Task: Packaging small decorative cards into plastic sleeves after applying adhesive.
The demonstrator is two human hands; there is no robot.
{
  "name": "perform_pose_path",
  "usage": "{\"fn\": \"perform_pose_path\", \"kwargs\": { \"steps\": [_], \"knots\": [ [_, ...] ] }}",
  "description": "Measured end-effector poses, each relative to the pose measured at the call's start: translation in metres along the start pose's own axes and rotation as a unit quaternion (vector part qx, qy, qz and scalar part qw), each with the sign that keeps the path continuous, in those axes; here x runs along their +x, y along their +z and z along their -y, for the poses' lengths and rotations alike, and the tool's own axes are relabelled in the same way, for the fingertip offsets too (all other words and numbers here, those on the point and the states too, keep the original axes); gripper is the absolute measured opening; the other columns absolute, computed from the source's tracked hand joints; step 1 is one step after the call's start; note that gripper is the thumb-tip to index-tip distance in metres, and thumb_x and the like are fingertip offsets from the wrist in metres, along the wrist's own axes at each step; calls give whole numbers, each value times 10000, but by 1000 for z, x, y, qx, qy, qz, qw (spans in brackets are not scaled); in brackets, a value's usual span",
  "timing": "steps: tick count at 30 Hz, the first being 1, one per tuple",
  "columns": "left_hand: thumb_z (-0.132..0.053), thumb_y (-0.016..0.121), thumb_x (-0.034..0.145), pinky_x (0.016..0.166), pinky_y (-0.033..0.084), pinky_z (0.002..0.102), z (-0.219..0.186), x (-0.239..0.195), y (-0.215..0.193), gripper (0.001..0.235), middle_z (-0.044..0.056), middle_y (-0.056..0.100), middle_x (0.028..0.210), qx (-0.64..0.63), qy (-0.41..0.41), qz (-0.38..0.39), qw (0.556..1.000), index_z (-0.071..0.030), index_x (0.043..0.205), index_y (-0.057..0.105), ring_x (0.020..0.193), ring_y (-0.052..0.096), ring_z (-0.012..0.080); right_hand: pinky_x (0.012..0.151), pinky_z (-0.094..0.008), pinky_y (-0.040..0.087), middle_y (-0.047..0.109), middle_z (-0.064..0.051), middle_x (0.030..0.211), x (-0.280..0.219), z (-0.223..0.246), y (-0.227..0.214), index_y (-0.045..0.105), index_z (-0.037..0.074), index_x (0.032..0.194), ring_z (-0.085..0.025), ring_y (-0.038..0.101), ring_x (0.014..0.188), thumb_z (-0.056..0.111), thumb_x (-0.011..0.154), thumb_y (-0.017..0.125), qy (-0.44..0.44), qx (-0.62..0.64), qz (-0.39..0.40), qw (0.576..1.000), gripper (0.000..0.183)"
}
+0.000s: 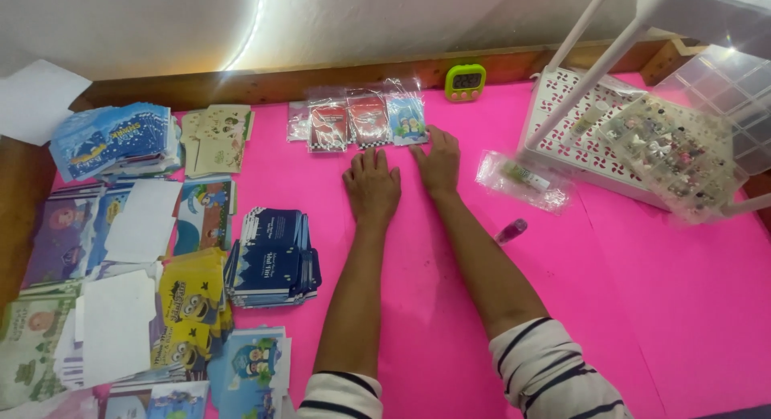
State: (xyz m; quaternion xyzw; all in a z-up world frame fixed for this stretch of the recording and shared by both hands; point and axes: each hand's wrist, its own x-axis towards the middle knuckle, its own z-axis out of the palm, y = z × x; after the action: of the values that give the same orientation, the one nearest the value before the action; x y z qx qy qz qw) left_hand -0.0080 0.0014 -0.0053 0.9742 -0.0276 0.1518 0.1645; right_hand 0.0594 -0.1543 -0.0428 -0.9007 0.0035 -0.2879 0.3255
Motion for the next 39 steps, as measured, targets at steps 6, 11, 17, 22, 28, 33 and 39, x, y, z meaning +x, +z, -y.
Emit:
{"fn": "perform_pose_path", "kwargs": {
  "steps": [6, 11, 17, 22, 28, 33, 39],
  "knots": [
    [-410, 555, 977, 1053, 380, 505, 1, -1, 7, 500, 100, 539, 1417, 4, 4, -14, 1000, -112, 1377, 597, 1351, 434, 302, 1040, -521, 495, 629, -208, 1204, -10, -1, -8, 617, 68, 1322, -426, 584, 1229, 250, 842, 844, 10, 38, 19, 999, 561],
    [-407, 534, 991, 1084, 376, 498, 3, -5, 12, 510, 95, 525, 1443, 10, 1, -10, 1000, -106, 1400, 586, 1381, 417, 293, 1090, -506, 486, 566, -176, 1303, -24, 3, -11, 584, 106, 1374, -405, 532, 1312, 227, 879, 797, 18, 47, 51, 997, 552],
    [-361, 548, 991, 1109, 393, 498, 1, -31, 17, 486, 120, 535, 1469, -4, 6, -11, 1000, -101, 1397, 603, 1435, 423, 315, 1089, -490, 495, 570, -149, 1264, -57, 14, -27, 609, 102, 1325, -367, 562, 1281, 98, 952, 678, -41, 60, 47, 996, 379],
    [-311, 597, 974, 1136, 371, 554, -14, -88, 4, 456, 165, 562, 1451, -3, 61, -15, 998, -92, 1374, 620, 1424, 450, 372, 1066, -459, 498, 612, -106, 1216, -109, 45, -78, 640, 116, 1291, -319, 603, 1241, -16, 986, 529, -35, 151, 44, 987, 350],
    [-309, 573, 982, 1138, 354, 588, -26, -150, -5, 440, 165, 579, 1450, 10, 114, -16, 993, -114, 1373, 623, 1409, 476, 377, 1017, -453, 522, 685, -97, 1129, -168, 73, -139, 691, 123, 1213, -297, 661, 1141, 87, 1028, 533, 37, 233, 92, 967, 246],
    [-220, 511, 983, 1147, 331, 577, -32, -179, -26, 414, 156, 566, 1474, -3, 117, 1, 993, -94, 1356, 638, 1427, 455, 367, 999, -442, 524, 702, -62, 1093, -186, 73, -149, 721, 160, 1171, -284, 665, 1130, 134, 971, 665, 16, 200, 143, 969, 209],
    [-216, 503, 982, 1175, 292, 578, -26, -183, -28, 413, 127, 557, 1494, -29, 101, 30, 994, -87, 1344, 655, 1454, 430, 349, 991, -419, 528, 705, -13, 1089, -190, 83, -151, 729, 195, 1137, -235, 659, 1120, 181, 970, 693, 0, 167, 158, 973, 171]
  ]
}}
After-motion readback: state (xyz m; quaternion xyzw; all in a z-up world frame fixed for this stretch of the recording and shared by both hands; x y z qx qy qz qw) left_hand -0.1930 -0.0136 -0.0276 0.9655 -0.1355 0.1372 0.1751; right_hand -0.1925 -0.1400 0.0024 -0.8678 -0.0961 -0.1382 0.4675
